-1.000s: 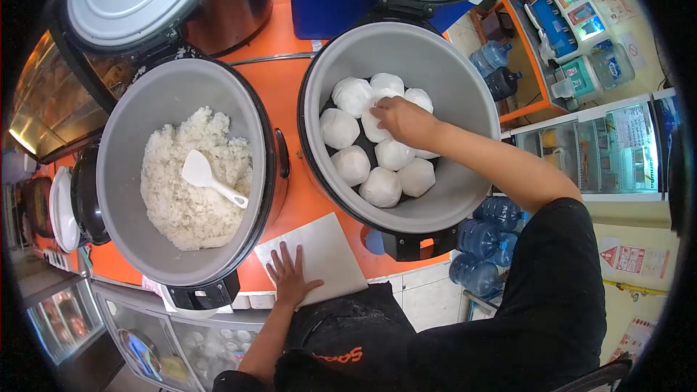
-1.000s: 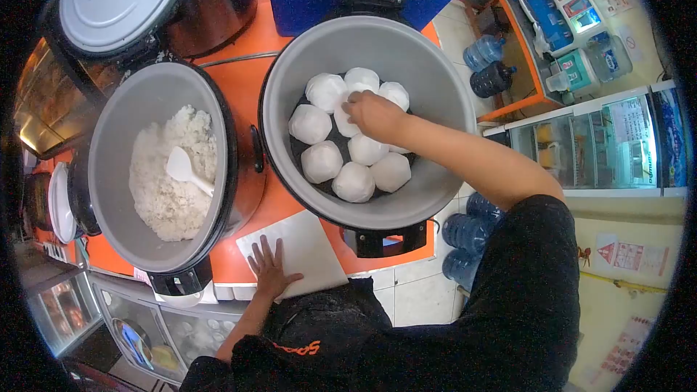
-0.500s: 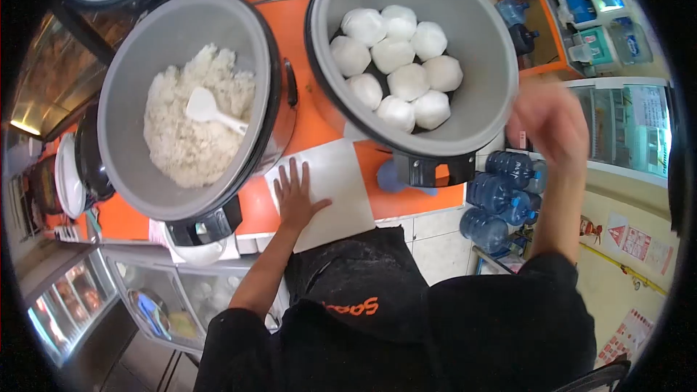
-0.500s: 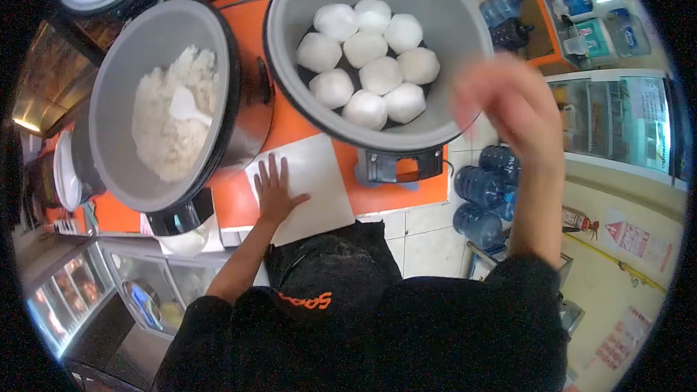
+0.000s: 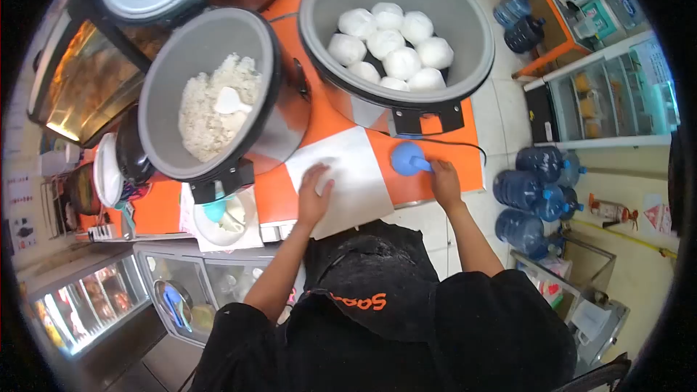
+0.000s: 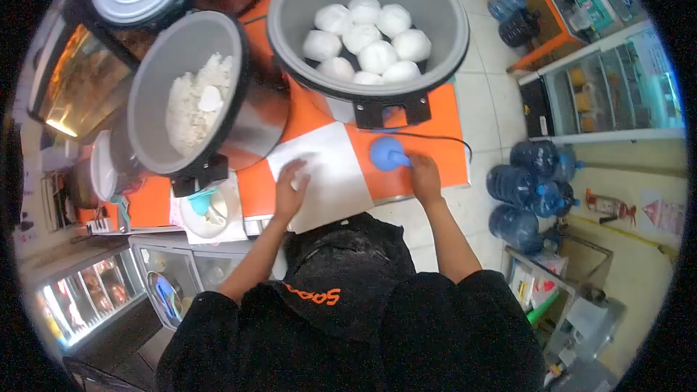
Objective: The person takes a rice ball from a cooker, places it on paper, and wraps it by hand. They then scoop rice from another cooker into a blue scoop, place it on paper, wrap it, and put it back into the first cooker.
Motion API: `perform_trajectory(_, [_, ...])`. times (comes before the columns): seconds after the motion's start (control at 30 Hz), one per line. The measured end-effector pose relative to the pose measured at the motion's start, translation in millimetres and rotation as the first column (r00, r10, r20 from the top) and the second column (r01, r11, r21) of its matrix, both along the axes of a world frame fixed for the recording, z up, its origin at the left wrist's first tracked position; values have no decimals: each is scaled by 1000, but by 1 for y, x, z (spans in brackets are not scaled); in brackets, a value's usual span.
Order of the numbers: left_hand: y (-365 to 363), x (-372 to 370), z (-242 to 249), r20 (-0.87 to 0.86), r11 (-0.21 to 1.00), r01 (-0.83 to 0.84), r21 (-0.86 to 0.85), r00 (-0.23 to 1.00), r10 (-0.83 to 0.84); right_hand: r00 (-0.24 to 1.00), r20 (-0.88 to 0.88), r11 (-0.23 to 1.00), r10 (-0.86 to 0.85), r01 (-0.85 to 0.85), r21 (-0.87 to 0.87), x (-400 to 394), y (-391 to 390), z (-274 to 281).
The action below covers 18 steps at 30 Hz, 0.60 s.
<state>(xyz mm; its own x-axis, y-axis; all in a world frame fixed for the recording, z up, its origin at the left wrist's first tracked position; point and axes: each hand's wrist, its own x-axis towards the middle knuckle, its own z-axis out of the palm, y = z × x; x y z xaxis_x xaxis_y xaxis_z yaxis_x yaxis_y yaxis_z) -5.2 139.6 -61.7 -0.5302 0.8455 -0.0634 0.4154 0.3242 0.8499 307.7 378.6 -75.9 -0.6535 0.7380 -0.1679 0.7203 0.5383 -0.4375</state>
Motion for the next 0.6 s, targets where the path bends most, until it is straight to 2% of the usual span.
perform_trajectory(0.07, [-9, 15, 17, 223, 1000, -8, 22, 975, 2, 983, -159, 994, -89, 79, -72, 1, -16, 5])
perform_trajectory(0.1, [-13, 24, 28, 360, 999, -4, 38, 933, -10, 963, -165, 926, -215, 147, -348, -16, -27, 48])
perform_trajectory(0.13, [-16, 34, 43, 410, 999, 23, 25, 911, -31, 938, -124, 779, -324, 190, -598, -33, -45, 89])
perform_trajectory(0.17, [-18, 46, 62, 463, 999, 52, 15, 885, -53, 855, -364, 748, -370, 42, -662, -44, -70, 86])
perform_trajectory(0.2, [-19, 62, 84, 585, 997, -5, 73, 810, -38, 710, -562, 717, -424, -115, -687, -51, -94, 84])
perform_trajectory(0.23, [-22, 72, 102, 695, 990, -64, 129, 718, -44, 844, -469, 675, -258, -190, -713, -57, -109, 85])
perform_trajectory(0.27, [-31, 70, 110, 578, 990, 38, 137, 808, -111, 895, -432, 824, 113, -327, -463, -85, -119, 145])
perform_trajectory(0.3, [-39, 66, 117, 450, 982, 139, 128, 874, -183, 914, -349, 771, 207, -372, -517, -108, -124, 188])
perform_trajectory(0.33, [-55, 58, 126, 727, 995, 103, -14, 684, -60, 916, -264, 716, 303, -401, -571, -125, -121, 221])
perform_trajectory(0.4, [-82, 35, 162, 717, 998, -24, -58, 695, 58, 750, -423, 609, 508, -660, -440, -152, -97, 275])
perform_trajectory(0.43, [-96, 21, 183, 688, 992, -124, -19, 719, 103, 643, -483, 535, 595, -765, -360, -168, -85, 298])
perform_trajectory(0.5, [-125, -10, 214, 595, 951, -301, 68, 777, 203, 693, -372, 633, 618, -719, -287, -209, -61, 342])
perform_trajectory(0.53, [-139, -35, 231, 581, 946, -301, 123, 795, 177, 649, -401, 655, 646, -741, -144, -238, -53, 354])
perform_trajectory(0.57, [-152, -64, 245, 433, 954, -237, 182, 891, 139, 602, -423, 665, 678, -747, 2, -270, -49, 367])
perform_trajectory(0.6, [-152, -85, 278, 241, 950, -240, 198, 952, 190, 608, -365, 644, 705, -765, -28, -304, -49, 373])
